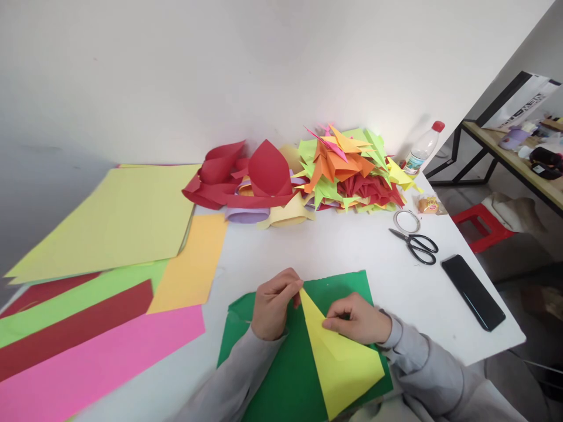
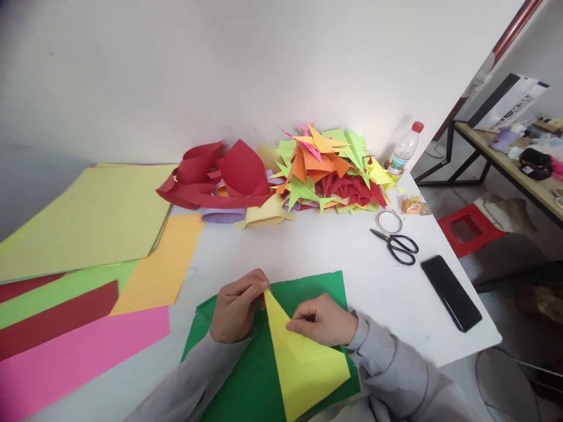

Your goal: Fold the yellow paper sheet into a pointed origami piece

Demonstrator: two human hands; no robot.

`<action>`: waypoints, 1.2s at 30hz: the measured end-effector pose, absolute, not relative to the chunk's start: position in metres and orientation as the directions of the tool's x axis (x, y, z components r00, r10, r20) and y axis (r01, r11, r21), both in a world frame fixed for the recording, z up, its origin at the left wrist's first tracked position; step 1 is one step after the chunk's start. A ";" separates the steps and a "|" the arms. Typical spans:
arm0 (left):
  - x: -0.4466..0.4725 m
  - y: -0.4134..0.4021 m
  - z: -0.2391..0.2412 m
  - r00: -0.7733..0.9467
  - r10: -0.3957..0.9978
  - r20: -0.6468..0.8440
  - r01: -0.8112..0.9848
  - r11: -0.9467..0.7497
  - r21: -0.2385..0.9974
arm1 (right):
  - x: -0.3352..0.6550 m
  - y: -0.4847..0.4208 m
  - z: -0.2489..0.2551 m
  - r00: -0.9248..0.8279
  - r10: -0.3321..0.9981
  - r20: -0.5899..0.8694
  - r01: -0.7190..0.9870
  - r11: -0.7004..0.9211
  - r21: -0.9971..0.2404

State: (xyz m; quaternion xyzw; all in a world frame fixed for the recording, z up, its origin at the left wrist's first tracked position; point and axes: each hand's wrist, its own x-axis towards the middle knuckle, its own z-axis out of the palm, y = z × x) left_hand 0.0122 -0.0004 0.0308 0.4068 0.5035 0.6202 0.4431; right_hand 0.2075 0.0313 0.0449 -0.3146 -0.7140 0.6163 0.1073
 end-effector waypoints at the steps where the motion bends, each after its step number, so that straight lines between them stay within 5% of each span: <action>1: 0.012 -0.001 0.031 -0.273 0.960 0.055 -0.141 -0.096 0.985 | 0.208 0.031 0.045 -0.780 0.579 -0.237 0.317 0.039 -0.948; 26: 0.016 0.002 0.050 -0.193 0.944 -0.267 -0.448 0.157 0.880 | 0.206 0.030 0.050 -0.754 0.610 -0.244 0.287 -0.029 -0.958; 36: 0.017 0.001 0.051 -0.156 0.968 -0.195 -0.422 0.113 0.899 | 0.206 0.031 0.049 -0.732 0.637 -0.242 0.288 -0.032 -0.957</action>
